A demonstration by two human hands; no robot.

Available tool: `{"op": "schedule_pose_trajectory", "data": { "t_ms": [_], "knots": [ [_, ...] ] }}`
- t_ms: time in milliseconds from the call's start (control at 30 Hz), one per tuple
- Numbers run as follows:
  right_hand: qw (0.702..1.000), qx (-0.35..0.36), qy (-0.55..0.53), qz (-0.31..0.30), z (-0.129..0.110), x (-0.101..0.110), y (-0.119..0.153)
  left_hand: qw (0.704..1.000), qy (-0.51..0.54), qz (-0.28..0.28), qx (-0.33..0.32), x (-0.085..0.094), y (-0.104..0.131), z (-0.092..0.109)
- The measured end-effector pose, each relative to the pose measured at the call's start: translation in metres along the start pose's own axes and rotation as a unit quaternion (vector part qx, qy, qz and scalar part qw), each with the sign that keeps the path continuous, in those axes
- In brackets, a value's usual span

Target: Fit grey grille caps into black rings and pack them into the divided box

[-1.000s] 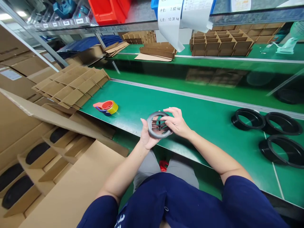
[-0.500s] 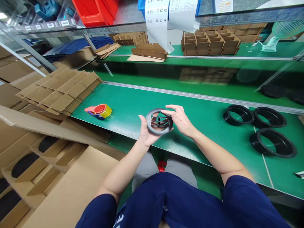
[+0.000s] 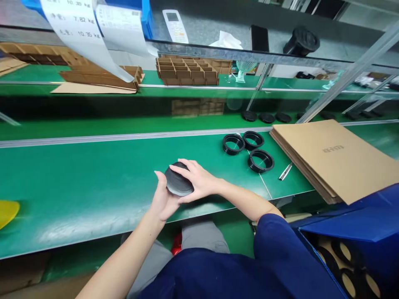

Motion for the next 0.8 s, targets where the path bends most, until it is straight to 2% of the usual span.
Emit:
{"op": "schedule_pose_trajectory", "data": {
  "t_ms": [67, 100, 133, 200, 233, 300, 367, 400, 467, 567, 633, 700, 733, 800],
  "knots": [
    [0.998, -0.057, 0.020, 0.032, 0.031, 0.021, 0.011, 0.999, -0.040, -0.017, 0.016, -0.008, 0.000, -0.005],
    [0.991, -0.109, 0.042, 0.058, 0.055, 0.035, 0.017, 0.997, -0.067, -0.019, 0.018, -0.008, 0.000, -0.005],
    [0.979, -0.174, 0.069, 0.086, 0.083, 0.051, 0.026, 0.995, -0.100, -0.013, 0.009, -0.003, 0.000, -0.001],
    [0.931, -0.321, 0.124, 0.122, 0.142, 0.081, 0.049, 0.979, -0.194, 0.035, -0.050, 0.019, -0.002, 0.017],
    [0.902, -0.386, 0.146, 0.123, 0.168, 0.092, 0.061, 0.960, -0.253, 0.073, -0.100, 0.035, -0.002, 0.032],
    [0.858, -0.475, 0.174, 0.089, 0.207, 0.102, 0.082, 0.896, -0.364, 0.153, -0.205, 0.066, 0.002, 0.062],
    [0.843, -0.502, 0.191, 0.036, 0.223, 0.096, 0.091, 0.836, -0.428, 0.212, -0.269, 0.092, 0.005, 0.082],
    [0.844, -0.499, 0.194, 0.014, 0.223, 0.088, 0.092, 0.821, -0.441, 0.228, -0.281, 0.101, 0.006, 0.087],
    [0.858, -0.475, 0.192, -0.012, 0.212, 0.067, 0.085, 0.814, -0.450, 0.235, -0.284, 0.112, 0.006, 0.089],
    [0.891, -0.415, 0.184, -0.028, 0.177, 0.034, 0.063, 0.811, -0.467, 0.218, -0.276, 0.112, 0.006, 0.084],
    [0.906, -0.377, 0.185, -0.052, 0.153, 0.020, 0.045, 0.812, -0.470, 0.211, -0.272, 0.109, 0.006, 0.080],
    [0.919, -0.342, 0.182, -0.075, 0.135, 0.018, 0.028, 0.818, -0.459, 0.213, -0.273, 0.108, 0.007, 0.078],
    [0.927, -0.321, 0.182, -0.068, 0.127, 0.023, 0.019, 0.821, -0.453, 0.215, -0.273, 0.108, 0.008, 0.078],
    [0.942, -0.278, 0.187, -0.009, 0.116, 0.038, 0.002, 0.826, -0.445, 0.215, -0.271, 0.108, 0.010, 0.076]
  ]
}}
Point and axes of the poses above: each hand's wrist, its own y-axis away from the middle knuckle, its own x-axis out of the back of the hand, z = x × y, the point moved 8 cm from there along -y, towards the middle knuckle, and after that the axes turned 5 degrees about y, right-handed, at the moved point
